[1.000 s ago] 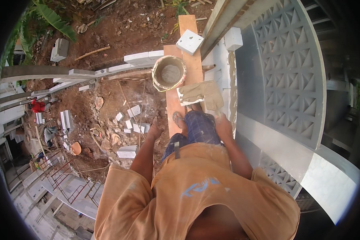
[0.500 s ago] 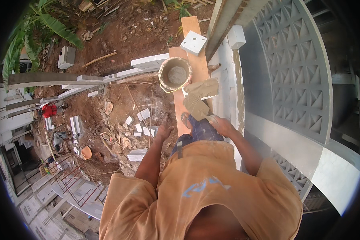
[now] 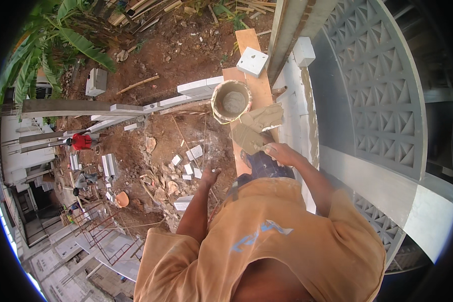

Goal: The person scoops mortar from a bucket with a trowel and applies it to white blocks. The person places the blocks onto a curved wall section, adjusting their position by hand. The person repeats the process of applying mortar and setting blocks along the wall.

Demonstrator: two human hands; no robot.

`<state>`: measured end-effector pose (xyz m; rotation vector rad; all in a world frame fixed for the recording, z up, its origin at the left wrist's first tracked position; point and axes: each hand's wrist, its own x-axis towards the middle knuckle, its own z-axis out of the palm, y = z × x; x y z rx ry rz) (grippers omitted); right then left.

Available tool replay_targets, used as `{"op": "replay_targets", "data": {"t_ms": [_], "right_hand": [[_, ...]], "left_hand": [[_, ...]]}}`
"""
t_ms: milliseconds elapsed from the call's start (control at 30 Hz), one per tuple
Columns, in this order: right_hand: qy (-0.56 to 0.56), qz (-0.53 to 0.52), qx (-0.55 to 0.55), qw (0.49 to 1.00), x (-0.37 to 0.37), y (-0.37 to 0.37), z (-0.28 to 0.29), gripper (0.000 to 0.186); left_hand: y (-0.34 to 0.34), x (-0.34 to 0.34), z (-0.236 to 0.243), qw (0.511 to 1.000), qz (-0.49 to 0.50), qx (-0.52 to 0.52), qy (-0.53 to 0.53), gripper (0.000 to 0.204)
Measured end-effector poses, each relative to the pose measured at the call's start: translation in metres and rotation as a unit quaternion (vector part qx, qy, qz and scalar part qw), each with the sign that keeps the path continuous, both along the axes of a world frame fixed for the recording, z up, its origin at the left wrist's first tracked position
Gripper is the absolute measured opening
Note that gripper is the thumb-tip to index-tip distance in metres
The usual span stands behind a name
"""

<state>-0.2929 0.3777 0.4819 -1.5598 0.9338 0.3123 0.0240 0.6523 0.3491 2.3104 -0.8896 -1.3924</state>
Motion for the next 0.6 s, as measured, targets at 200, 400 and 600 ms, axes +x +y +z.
{"op": "replay_targets", "data": {"t_ms": [200,400,600], "right_hand": [[0.035,0.025,-0.139,0.989,-0.069,0.018,-0.013,0.049],[0.038,-0.030,-0.170,0.984,-0.103,0.013,-0.005,0.050],[0.133,-0.042,-0.127,0.982,-0.128,0.020,-0.028,0.049]], "left_hand": [[0.007,0.000,0.015,0.999,0.036,-0.016,0.024,0.085],[0.015,-0.001,0.017,0.999,0.037,0.022,0.007,0.080],[0.000,0.000,0.021,0.999,0.031,-0.013,-0.007,0.073]]}}
